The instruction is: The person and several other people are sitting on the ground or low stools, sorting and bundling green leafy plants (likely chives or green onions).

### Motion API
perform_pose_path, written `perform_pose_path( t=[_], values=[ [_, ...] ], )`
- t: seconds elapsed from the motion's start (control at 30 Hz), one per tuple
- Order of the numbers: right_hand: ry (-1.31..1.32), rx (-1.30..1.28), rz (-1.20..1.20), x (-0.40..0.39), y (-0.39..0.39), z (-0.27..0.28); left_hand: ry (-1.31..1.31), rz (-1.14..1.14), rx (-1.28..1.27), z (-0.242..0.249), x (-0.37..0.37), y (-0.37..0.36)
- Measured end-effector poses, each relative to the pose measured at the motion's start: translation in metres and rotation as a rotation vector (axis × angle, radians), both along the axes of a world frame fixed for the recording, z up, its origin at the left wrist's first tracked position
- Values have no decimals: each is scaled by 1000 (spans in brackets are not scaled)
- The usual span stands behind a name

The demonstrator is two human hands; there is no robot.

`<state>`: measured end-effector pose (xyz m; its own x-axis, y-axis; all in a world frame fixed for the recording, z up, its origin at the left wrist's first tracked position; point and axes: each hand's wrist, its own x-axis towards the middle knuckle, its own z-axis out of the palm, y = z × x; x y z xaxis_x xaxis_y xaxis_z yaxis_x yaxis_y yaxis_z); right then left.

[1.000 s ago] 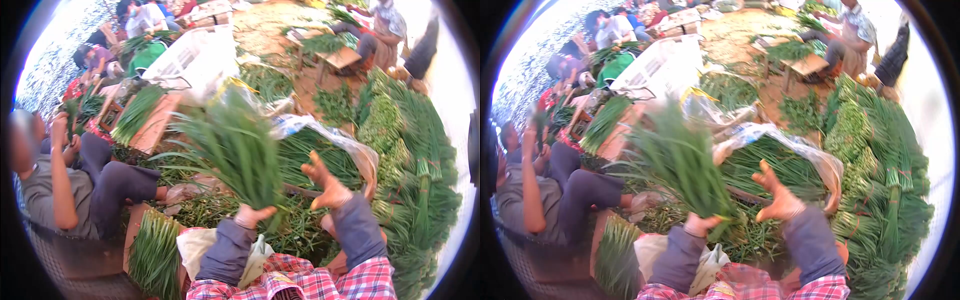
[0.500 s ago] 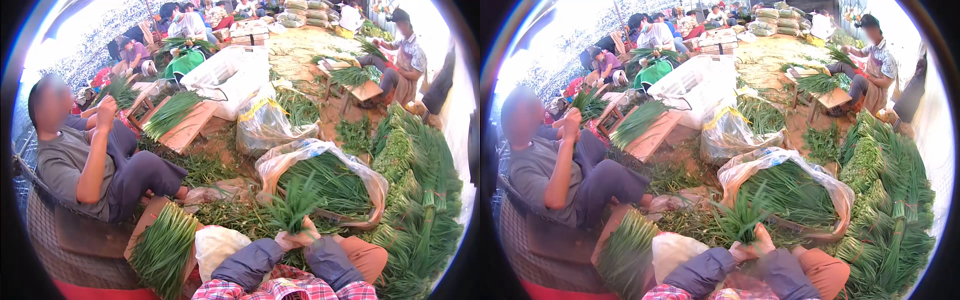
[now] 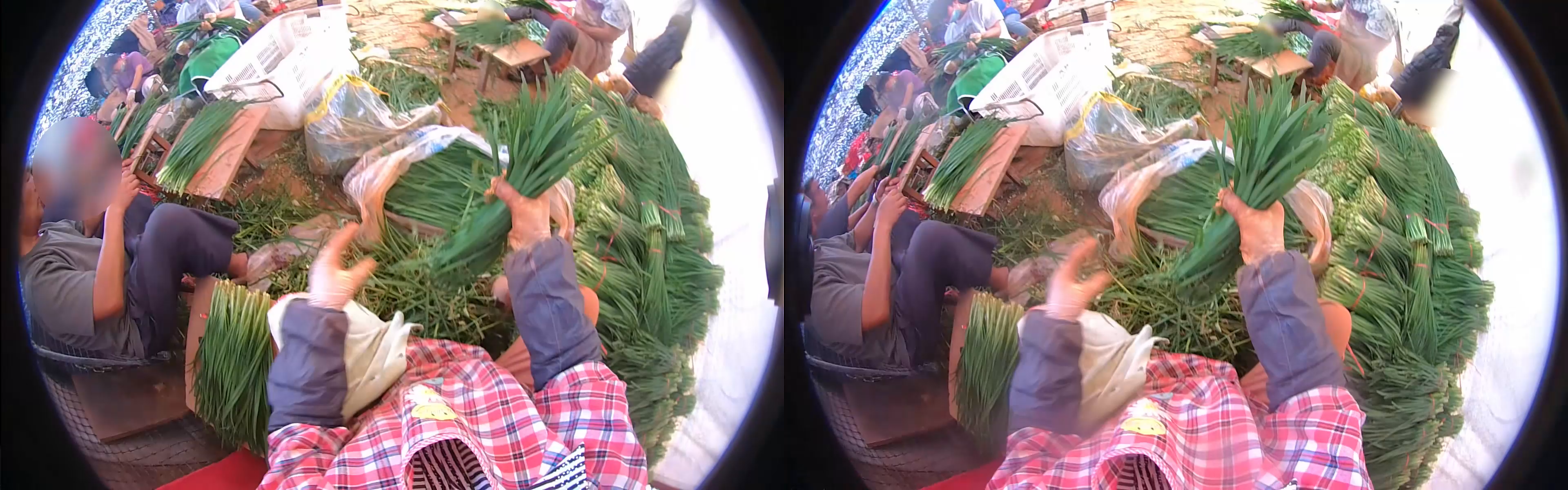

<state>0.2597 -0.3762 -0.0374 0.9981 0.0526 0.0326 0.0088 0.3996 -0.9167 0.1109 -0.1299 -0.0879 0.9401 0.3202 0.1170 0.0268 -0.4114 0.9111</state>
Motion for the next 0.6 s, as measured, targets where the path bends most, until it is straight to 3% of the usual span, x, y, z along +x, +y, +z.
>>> perform_pose_path(
  t=[0.03,0.1,0.17,0.2,0.23,0.27,0.33,0.47,0.6],
  values=[
    [7,-4,-53,-5,3,3,-69,107,-157,15,-9,0],
    [-74,47,-69,-14,13,4,210,-57,-493,54,-36,-20],
    [-133,-13,-81,-26,25,4,357,-483,-913,41,-46,-51],
    [-195,45,-60,-37,32,-2,400,-540,-1116,26,-47,-73],
    [-302,-64,-71,-58,37,9,449,-601,-1317,4,-47,-90],
    [-333,-358,-62,-74,40,-3,400,-656,-1579,-28,-47,-97],
    [-519,-585,32,-105,45,-21,196,-446,-1690,-43,-37,-114],
    [-768,-648,315,-144,43,-45,104,-626,-1867,-54,-29,-108],
    [-877,-590,602,-156,22,-55,199,-339,-1585,-64,-40,-100]
  ],
)
